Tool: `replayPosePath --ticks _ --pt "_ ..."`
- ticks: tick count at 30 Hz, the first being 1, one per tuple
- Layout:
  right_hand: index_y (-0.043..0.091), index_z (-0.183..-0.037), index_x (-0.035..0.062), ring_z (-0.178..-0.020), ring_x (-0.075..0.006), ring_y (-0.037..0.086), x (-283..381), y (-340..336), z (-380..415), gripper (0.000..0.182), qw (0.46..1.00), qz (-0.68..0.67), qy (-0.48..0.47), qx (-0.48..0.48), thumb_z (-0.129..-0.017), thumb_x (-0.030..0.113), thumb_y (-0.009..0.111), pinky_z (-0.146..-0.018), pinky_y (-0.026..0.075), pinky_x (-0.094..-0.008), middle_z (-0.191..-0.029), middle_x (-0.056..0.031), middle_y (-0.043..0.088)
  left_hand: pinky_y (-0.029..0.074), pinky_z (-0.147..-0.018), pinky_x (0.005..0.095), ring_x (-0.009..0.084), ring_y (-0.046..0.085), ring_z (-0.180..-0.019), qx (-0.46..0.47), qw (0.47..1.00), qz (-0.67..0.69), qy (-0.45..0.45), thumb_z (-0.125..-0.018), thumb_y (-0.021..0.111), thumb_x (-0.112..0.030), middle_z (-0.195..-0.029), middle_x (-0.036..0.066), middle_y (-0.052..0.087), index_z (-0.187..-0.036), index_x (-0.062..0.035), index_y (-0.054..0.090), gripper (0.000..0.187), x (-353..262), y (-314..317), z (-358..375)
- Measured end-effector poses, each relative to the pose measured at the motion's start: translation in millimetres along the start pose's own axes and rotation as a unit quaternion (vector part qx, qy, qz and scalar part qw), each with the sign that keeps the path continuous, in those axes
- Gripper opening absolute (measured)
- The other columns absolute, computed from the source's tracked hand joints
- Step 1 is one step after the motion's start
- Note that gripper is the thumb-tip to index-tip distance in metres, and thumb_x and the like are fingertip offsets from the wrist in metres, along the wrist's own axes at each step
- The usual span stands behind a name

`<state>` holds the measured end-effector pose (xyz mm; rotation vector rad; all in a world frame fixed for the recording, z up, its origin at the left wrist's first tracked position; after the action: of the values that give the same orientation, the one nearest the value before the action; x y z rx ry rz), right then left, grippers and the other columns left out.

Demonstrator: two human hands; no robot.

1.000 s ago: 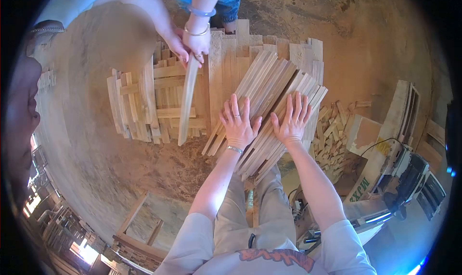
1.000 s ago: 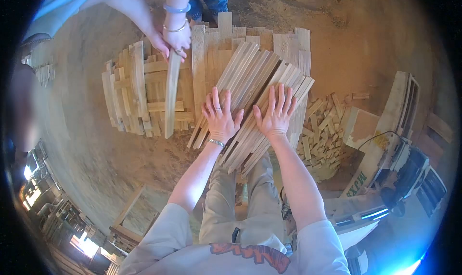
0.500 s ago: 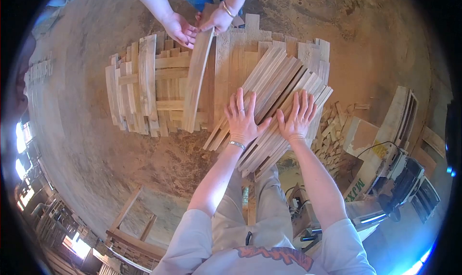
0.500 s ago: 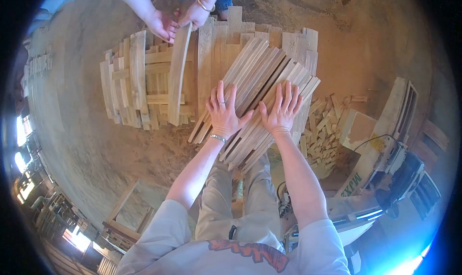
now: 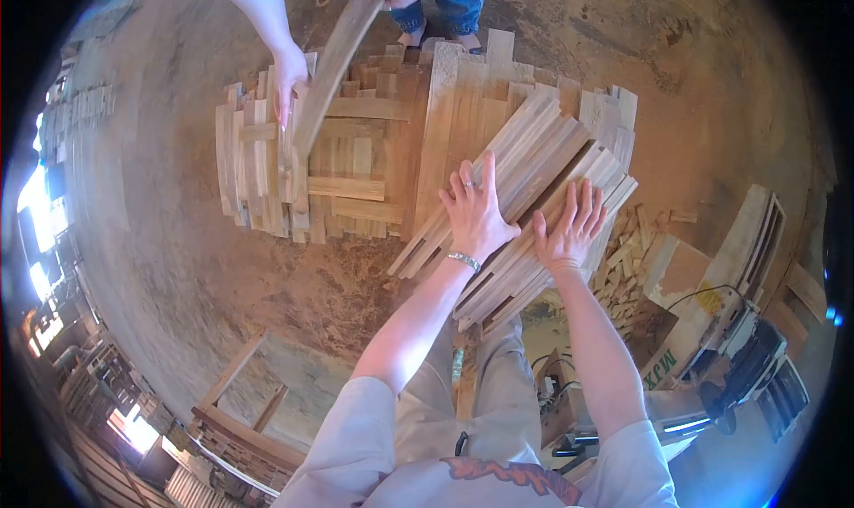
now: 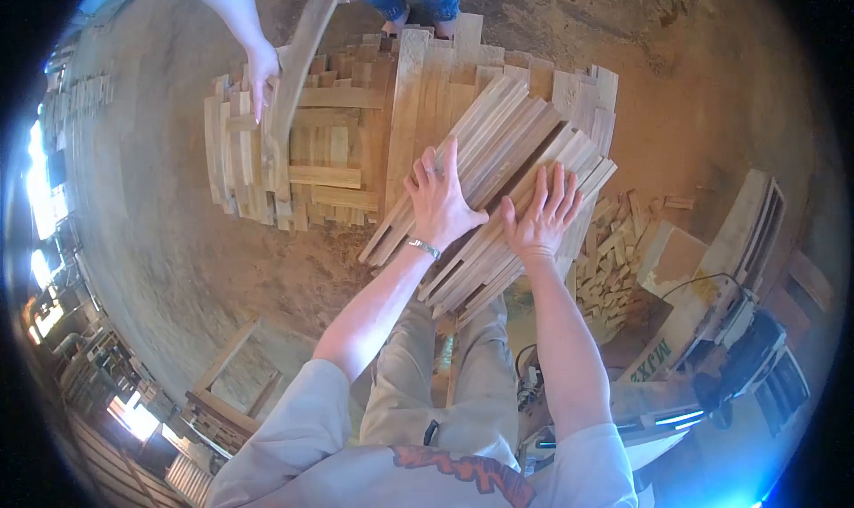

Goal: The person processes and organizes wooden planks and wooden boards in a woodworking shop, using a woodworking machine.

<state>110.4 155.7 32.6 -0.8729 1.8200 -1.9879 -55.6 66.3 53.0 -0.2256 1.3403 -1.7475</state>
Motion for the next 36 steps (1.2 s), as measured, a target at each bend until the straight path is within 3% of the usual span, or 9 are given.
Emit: replayPosePath --ticks 4,12,15,25,36 --pt "0.030 -0.159 0.0069 -0.156 -0.0434 0.012 -3.0 5.4 4.2 0.088 1.000 0.015 0.008 0.020 -0.092 0.056 0.060 -0.125 0.006 -0.0616 -0.167 -0.0179 0.021 0.031 -0.108 0.0603 0.0416 0.036 -0.134 -0.075 0.997 -0.013 0.026 -0.047 0.096 -0.035 -0.146 0.017 0.034 -0.162 -0.0158 0.021 0.138 13.1 -15.7 16.0" --pt "0.028 -0.159 0.0082 -0.155 -0.0443 0.012 -0.6 1.0 -1.7 0.088 1.000 0.005 -0.007 -0.001 -0.093 0.054 0.061 -0.124 0.008 -0.0623 -0.167 -0.0177 0.020 0.026 -0.112 0.0683 0.0467 0.031 -0.140 -0.036 0.999 -0.017 0.033 -0.053 0.094 -0.047 -0.159 0.023 0.023 -0.164 -0.0117 0.015 0.141 42.3 8.6 9.7" --pt "0.026 -0.160 0.0087 -0.155 -0.0449 0.013 1.3 -0.1 -2.2 0.088 1.000 0.013 -0.006 0.008 -0.093 0.054 0.062 -0.125 0.009 -0.0625 -0.167 -0.0175 0.019 0.024 -0.112 0.0668 0.0439 0.028 -0.141 -0.072 0.996 -0.026 0.044 -0.052 0.094 -0.047 -0.159 0.021 0.022 -0.162 -0.0109 0.017 0.140 41.8 11.0 12.5" --pt "0.024 -0.160 0.0079 -0.155 -0.0458 0.012 4.9 -4.3 -0.5 0.089 1.000 0.020 -0.014 0.003 -0.093 0.051 0.062 -0.125 0.010 -0.0630 -0.167 -0.0190 0.018 0.023 -0.115 0.0653 0.0422 0.027 -0.144 -0.063 0.997 -0.012 0.039 -0.054 0.091 -0.053 -0.161 0.020 0.023 -0.163 -0.0140 0.017 0.137 47.2 16.5 12.2" --pt "0.023 -0.161 0.0070 -0.157 -0.0422 0.006 5.3 -3.6 1.6 0.089 0.999 0.040 0.005 0.026 -0.094 0.054 0.059 -0.127 0.004 -0.0603 -0.169 -0.0174 0.013 0.023 -0.115 0.0677 0.0453 0.029 -0.144 -0.051 0.998 0.004 0.037 -0.059 0.090 -0.051 -0.159 0.022 0.025 -0.165 -0.0150 0.013 0.136 45.8 17.3 14.9"
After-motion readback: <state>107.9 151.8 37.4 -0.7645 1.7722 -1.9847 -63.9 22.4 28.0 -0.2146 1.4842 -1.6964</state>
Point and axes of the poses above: each hand's wrist, its own z-axis away from the middle knuckle, its own y-axis out of the palm, x = y × z, the point moved 6 cm from there along -z, towards the middle knuckle
